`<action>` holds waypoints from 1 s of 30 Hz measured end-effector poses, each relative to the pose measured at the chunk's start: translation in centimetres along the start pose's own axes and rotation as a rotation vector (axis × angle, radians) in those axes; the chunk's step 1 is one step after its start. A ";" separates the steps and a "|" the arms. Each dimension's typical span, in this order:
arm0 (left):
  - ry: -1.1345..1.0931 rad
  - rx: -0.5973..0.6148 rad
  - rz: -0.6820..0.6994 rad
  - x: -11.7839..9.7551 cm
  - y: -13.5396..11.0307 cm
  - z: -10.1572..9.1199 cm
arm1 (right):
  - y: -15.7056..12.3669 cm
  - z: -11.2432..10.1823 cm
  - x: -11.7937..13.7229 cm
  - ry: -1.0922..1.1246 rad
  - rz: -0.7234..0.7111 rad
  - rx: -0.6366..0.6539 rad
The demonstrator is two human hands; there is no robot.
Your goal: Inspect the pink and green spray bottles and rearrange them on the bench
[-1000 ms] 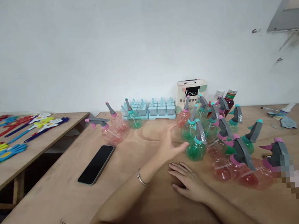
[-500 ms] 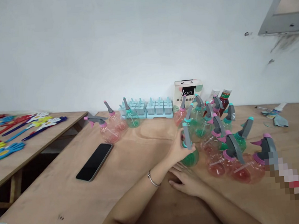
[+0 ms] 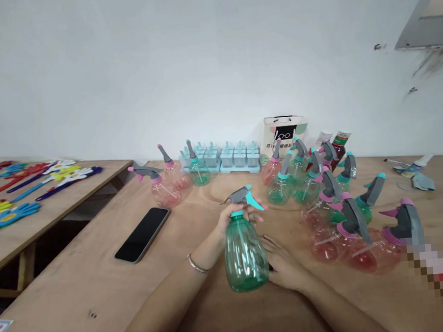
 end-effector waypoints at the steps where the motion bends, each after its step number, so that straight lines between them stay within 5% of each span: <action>1: 0.018 -0.004 -0.002 0.1 -0.5 -0.3 | 0.0 -0.1 0.0 0.002 0.001 0.017; 5: 0.116 -0.060 0.104 0.8 -2.1 -1.4 | 0.0 -0.3 -0.1 0.001 0.030 0.066; 10: 0.006 0.057 -0.036 1.3 -3.1 -1.6 | 0.0 -0.1 -0.2 -0.011 0.016 0.036; 17: 0.076 -0.075 0.111 0.4 -3.1 -1.8 | 0.0 -0.1 -0.3 0.015 0.023 0.027; 23: 0.007 -0.007 -0.013 1.0 -3.6 -1.7 | 0.0 0.1 -0.3 -0.005 0.010 0.025; 30: 0.106 -0.114 0.083 0.7 -3.8 -1.5 | 0.1 0.1 -0.3 -0.014 0.037 0.021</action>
Point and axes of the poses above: each hand's wrist, its own y-axis towards the middle knuckle, its own z-axis out of the palm, x = y × z, the point moved 3 cm from there along y, towards the middle knuckle, and after that the axes turned 7 degrees about -y, right-handed, at the moved point
